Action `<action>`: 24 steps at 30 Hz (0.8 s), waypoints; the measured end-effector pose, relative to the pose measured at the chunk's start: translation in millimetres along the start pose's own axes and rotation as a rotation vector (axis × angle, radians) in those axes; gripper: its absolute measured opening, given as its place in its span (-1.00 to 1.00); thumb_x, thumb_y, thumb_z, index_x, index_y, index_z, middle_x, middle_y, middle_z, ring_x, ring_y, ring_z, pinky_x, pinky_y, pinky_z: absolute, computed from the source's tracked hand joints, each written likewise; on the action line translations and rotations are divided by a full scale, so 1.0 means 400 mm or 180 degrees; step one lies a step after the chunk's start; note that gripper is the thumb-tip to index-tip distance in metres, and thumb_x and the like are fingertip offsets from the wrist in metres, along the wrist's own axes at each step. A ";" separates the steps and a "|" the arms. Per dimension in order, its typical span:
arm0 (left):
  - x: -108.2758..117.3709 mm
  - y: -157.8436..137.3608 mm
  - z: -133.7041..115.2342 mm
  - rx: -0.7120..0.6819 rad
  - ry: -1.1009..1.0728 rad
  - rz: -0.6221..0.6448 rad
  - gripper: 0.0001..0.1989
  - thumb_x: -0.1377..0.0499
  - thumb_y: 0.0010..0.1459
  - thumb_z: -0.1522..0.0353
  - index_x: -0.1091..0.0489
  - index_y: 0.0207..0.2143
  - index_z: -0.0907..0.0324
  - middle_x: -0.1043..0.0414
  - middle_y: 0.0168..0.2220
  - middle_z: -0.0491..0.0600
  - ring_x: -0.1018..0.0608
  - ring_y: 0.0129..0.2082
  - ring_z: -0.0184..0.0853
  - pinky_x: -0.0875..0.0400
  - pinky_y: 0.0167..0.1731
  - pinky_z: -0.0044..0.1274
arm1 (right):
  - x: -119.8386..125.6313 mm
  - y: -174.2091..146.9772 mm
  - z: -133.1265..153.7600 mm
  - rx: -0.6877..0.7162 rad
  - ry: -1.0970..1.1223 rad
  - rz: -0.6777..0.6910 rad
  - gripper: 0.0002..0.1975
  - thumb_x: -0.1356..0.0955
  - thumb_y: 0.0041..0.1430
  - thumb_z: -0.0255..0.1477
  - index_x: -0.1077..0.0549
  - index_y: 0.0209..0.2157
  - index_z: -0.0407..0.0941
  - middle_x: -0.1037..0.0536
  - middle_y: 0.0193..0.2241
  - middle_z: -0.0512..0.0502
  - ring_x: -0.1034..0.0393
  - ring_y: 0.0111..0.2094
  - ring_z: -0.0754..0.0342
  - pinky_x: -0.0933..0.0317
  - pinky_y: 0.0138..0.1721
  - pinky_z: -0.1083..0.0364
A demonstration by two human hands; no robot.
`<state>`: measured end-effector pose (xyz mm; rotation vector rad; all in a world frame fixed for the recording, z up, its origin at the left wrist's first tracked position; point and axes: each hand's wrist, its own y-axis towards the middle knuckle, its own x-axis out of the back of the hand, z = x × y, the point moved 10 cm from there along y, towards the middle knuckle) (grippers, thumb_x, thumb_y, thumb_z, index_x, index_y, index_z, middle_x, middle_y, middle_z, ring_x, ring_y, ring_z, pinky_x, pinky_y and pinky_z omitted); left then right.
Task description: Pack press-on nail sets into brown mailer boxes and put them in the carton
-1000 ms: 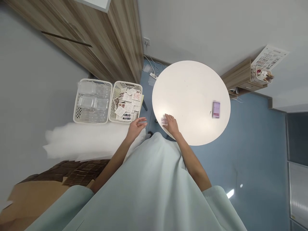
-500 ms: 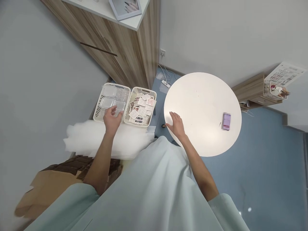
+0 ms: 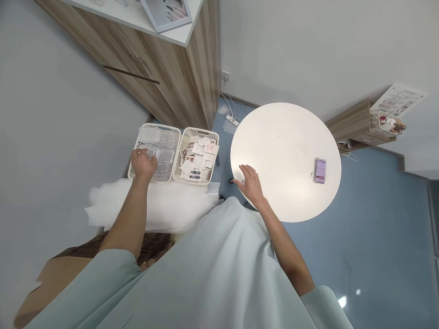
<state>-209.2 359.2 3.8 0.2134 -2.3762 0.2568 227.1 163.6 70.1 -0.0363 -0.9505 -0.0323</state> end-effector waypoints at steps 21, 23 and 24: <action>-0.034 0.162 -0.088 0.0363 0.0922 -0.0067 -0.25 -0.41 0.22 0.41 -0.12 0.28 0.58 -0.23 0.33 0.31 -0.28 0.32 -0.03 -0.03 0.40 -0.18 | 0.035 -0.066 -0.042 -0.0192 0.0092 -0.0110 -0.45 -0.38 0.42 -0.14 -0.40 0.33 -0.02 -0.47 0.29 -0.28 -0.26 0.37 -0.31 -0.22 0.36 -0.38; -0.030 0.164 -0.081 0.0457 0.0949 -0.0078 -0.24 -0.44 0.18 0.41 -0.14 0.26 0.57 -0.27 0.30 0.30 -0.32 0.30 -0.04 -0.08 0.39 -0.18 | 0.039 -0.075 -0.048 -0.0222 0.0124 -0.0126 -0.46 -0.38 0.42 -0.13 -0.40 0.33 -0.01 -0.48 0.28 -0.28 -0.27 0.36 -0.31 -0.22 0.36 -0.39; -0.028 0.166 -0.079 0.0500 0.0978 -0.0084 -0.24 -0.45 0.16 0.41 -0.15 0.25 0.56 -0.30 0.28 0.30 -0.34 0.28 -0.04 -0.11 0.38 -0.17 | 0.041 -0.079 -0.050 -0.0230 0.0137 -0.0135 -0.46 -0.37 0.43 -0.13 -0.41 0.33 0.00 -0.48 0.27 -0.28 -0.27 0.36 -0.31 -0.22 0.36 -0.39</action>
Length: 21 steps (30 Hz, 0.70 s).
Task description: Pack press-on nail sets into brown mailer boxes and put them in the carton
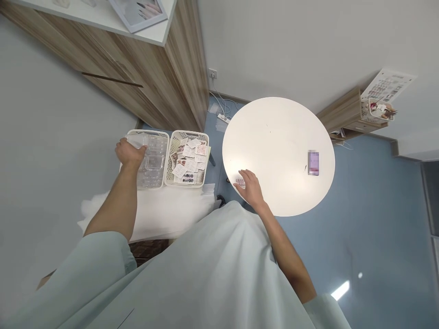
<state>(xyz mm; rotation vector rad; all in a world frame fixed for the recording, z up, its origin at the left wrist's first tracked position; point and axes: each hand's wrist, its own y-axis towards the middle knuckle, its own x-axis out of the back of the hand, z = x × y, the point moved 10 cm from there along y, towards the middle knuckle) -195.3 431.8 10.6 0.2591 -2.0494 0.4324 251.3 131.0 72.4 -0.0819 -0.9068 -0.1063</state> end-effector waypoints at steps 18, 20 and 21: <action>-0.190 -0.536 -0.338 -0.0665 -0.2263 0.1303 -0.08 -0.51 -0.02 0.35 -0.28 0.38 0.15 -0.52 0.18 0.18 -0.58 0.12 -0.11 -0.44 0.23 -0.24 | 0.037 -0.006 -0.005 0.0201 0.0344 -0.0189 -0.44 -0.39 0.41 -0.12 -0.37 0.34 0.02 -0.50 0.26 -0.23 -0.29 0.35 -0.27 -0.25 0.36 -0.34; -0.248 -0.658 -0.377 -0.0580 -0.2673 0.1895 -0.07 -0.50 -0.03 0.30 -0.27 0.38 0.15 -0.52 0.18 0.21 -0.59 0.12 -0.08 -0.44 0.23 -0.20 | 0.055 -0.003 -0.006 0.0222 0.0415 -0.0243 -0.37 -0.41 0.39 -0.11 -0.31 0.39 0.02 -0.46 0.29 -0.25 -0.28 0.36 -0.26 -0.23 0.37 -0.34; -0.273 -0.715 -0.392 -0.0508 -0.2832 0.2169 -0.08 -0.50 -0.03 0.27 -0.28 0.38 0.15 -0.52 0.19 0.22 -0.59 0.13 -0.06 -0.44 0.22 -0.18 | 0.066 -0.002 -0.007 0.0220 0.0453 -0.0258 -0.32 -0.42 0.38 -0.10 -0.27 0.41 0.01 -0.44 0.32 -0.26 -0.27 0.37 -0.26 -0.22 0.38 -0.34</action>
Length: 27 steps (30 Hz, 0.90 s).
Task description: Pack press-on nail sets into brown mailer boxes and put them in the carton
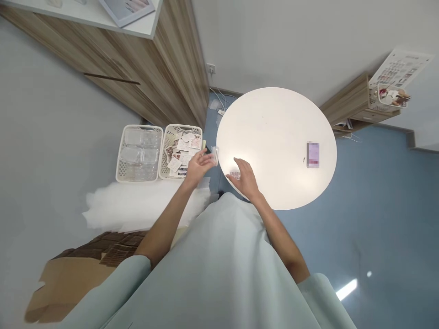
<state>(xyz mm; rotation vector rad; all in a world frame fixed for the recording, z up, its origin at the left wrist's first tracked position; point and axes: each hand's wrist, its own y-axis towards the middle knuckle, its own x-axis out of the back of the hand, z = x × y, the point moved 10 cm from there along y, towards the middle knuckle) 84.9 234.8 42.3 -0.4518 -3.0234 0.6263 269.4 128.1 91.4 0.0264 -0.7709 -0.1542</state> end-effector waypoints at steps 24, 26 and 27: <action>-0.530 -0.213 0.016 0.0124 0.0440 0.2006 0.10 -0.55 -0.03 0.19 -0.11 0.49 -0.22 -0.13 0.52 0.04 -0.20 0.50 0.04 -0.22 0.41 -0.10 | 0.246 -0.210 -0.244 -0.0583 0.1184 0.0344 -0.28 -0.56 0.16 -0.16 -0.38 0.30 0.06 -0.52 0.20 -0.17 -0.45 0.21 -0.19 -0.37 0.24 -0.23; -0.569 -0.215 0.010 0.0040 0.0521 0.2019 0.07 -0.55 -0.02 0.19 -0.15 0.48 -0.22 -0.19 0.49 0.02 -0.21 0.50 0.02 -0.21 0.42 -0.10 | 0.257 -0.221 -0.266 -0.0622 0.1386 0.0422 -0.29 -0.56 0.15 -0.16 -0.39 0.30 0.06 -0.54 0.19 -0.15 -0.46 0.20 -0.17 -0.36 0.26 -0.21; -0.586 -0.215 0.012 0.0051 0.0552 0.2006 0.05 -0.54 -0.02 0.20 -0.17 0.47 -0.20 -0.22 0.47 0.02 -0.23 0.49 0.03 -0.22 0.42 -0.10 | 0.262 -0.225 -0.277 -0.0628 0.1466 0.0455 -0.30 -0.56 0.16 -0.16 -0.40 0.29 0.07 -0.54 0.18 -0.15 -0.46 0.20 -0.16 -0.36 0.26 -0.21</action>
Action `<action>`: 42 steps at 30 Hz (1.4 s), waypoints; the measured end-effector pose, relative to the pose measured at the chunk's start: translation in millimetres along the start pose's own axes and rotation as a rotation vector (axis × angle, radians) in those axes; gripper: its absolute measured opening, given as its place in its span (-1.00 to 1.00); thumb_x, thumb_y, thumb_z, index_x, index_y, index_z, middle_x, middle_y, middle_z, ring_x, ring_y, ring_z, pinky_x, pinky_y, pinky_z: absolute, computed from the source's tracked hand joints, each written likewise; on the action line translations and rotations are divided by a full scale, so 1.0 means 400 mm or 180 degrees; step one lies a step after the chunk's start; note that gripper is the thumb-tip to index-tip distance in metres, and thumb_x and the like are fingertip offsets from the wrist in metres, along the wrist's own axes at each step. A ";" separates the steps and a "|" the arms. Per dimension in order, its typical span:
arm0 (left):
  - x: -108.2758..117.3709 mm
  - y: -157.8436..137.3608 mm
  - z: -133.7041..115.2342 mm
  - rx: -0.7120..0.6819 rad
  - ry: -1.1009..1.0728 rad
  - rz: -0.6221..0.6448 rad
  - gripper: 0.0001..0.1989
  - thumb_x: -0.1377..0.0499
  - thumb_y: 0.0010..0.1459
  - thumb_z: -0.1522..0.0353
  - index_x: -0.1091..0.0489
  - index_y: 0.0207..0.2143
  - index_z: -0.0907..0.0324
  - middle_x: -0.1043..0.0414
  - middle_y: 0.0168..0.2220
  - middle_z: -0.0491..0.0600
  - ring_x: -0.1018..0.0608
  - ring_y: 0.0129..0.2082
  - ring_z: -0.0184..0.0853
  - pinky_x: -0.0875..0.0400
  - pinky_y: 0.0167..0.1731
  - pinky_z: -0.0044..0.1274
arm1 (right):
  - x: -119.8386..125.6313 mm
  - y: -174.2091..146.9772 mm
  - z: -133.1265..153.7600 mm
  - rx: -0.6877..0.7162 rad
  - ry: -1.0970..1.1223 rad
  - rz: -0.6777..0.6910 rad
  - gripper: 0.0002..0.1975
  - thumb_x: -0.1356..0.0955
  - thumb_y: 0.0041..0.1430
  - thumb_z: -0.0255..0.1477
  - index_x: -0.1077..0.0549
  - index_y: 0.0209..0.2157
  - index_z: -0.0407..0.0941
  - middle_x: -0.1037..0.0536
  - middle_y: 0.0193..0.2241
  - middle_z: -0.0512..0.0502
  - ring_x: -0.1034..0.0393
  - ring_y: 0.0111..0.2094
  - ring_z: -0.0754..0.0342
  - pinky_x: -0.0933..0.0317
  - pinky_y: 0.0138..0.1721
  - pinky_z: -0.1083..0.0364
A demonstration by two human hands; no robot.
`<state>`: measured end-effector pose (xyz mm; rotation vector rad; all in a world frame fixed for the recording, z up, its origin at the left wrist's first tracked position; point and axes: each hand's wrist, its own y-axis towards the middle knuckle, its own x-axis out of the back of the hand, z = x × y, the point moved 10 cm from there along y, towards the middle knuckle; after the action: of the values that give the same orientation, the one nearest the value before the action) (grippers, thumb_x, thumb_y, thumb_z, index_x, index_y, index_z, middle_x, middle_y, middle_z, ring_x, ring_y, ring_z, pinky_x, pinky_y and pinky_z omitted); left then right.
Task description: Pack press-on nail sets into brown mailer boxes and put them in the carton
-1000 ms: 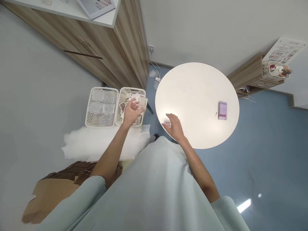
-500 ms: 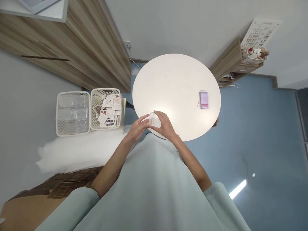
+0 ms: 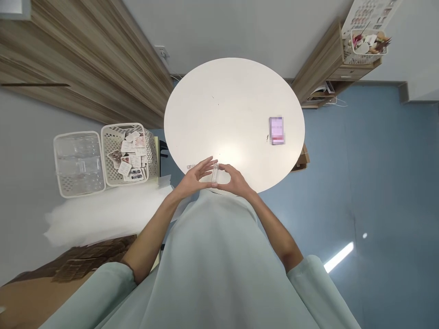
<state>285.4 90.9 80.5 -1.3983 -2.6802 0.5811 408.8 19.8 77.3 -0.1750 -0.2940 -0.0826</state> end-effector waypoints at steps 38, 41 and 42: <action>-0.233 0.153 0.017 0.0326 0.0547 -0.0241 -0.32 -0.55 -0.04 0.14 -0.52 0.16 -0.07 -0.45 0.23 0.03 -0.55 0.21 0.07 -0.39 0.31 -0.05 | 0.190 -0.048 -0.202 -0.0128 0.0586 0.0895 -0.30 -0.60 0.04 -0.04 -0.42 0.15 0.04 -0.53 0.17 -0.15 -0.43 0.21 -0.19 -0.32 0.21 -0.25; -0.238 0.157 0.027 0.0350 0.0554 -0.0313 -0.29 -0.56 -0.07 0.13 -0.50 0.16 -0.06 -0.42 0.24 0.04 -0.56 0.20 0.07 -0.40 0.31 -0.05 | 0.211 -0.047 -0.214 -0.0186 0.0518 0.0762 -0.30 -0.62 -0.02 -0.02 -0.42 0.07 0.02 -0.54 0.10 -0.14 -0.45 0.15 -0.18 -0.35 0.16 -0.23; -0.239 0.158 0.029 0.0331 0.0541 -0.0346 -0.29 -0.56 -0.07 0.13 -0.50 0.16 -0.05 -0.42 0.24 0.04 -0.57 0.19 0.06 -0.39 0.32 -0.06 | 0.219 -0.048 -0.218 -0.0195 0.0475 0.0688 -0.30 -0.63 -0.05 -0.02 -0.41 0.04 0.01 -0.54 0.08 -0.14 -0.46 0.12 -0.17 -0.37 0.14 -0.22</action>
<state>388.0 43.2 58.3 -1.2092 -2.5346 0.5560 514.9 -19.7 24.2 -0.2591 -0.1224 0.1094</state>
